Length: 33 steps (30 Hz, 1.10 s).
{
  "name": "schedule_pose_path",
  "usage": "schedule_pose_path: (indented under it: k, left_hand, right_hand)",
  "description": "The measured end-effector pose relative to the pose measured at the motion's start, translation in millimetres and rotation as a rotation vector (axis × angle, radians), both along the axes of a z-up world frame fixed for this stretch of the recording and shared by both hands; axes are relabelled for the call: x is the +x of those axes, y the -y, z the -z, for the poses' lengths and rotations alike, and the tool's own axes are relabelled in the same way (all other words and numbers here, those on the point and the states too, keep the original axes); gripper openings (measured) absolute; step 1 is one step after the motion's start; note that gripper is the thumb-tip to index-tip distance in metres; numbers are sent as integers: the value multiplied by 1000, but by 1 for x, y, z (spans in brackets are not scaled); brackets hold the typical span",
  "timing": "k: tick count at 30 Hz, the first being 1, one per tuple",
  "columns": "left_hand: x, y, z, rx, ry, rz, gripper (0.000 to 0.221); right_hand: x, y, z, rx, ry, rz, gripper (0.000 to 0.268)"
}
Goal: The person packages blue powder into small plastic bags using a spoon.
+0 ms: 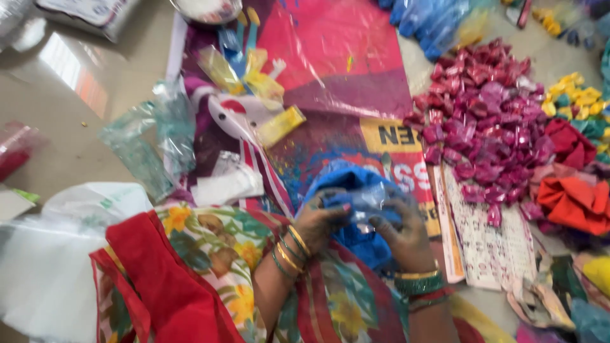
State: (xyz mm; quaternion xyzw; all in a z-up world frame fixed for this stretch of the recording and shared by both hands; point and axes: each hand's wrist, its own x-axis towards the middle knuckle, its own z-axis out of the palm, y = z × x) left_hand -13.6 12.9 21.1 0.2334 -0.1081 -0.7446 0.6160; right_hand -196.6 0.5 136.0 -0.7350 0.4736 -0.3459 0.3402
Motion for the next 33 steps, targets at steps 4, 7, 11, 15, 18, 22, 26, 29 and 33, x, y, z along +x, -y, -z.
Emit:
schedule_pose_path:
  k: [4, 7, 11, 15, 18, 22, 26, 29, 33]
  left_hand:
    - [-3, 4, 8, 13, 109, 43, 57]
    - [7, 14, -13, 6, 164, 49, 56]
    - [31, 20, -43, 65, 549, -329, 59]
    - [46, 34, -16, 168, 218, -759, 46]
    - [45, 39, 11, 508, 181, -851, 40]
    - [45, 47, 15, 481, 286, -928, 36]
    - [47, 47, 6, 443, 253, -894, 38]
    - [42, 43, 4, 445, 338, -889, 38]
    - [58, 26, -35, 248, 847, -930, 42]
  right_hand:
    - [-9, 6, 35, 136, 82, 114, 25]
    - [2, 20, 14, 280, 180, 139, 15]
    - [29, 58, -24, 334, -39, 115, 16]
    - [61, 138, -32, 336, -238, 36, 20]
    - [107, 224, -16, 245, -283, -34, 21]
    - [179, 377, 18, 73, -368, -66, 18]
    - [226, 521, 36, -641, -874, -82, 21]
    - [270, 489, 22, -262, -279, -158, 16]
    - [299, 365, 11, 228, 139, -249, 11]
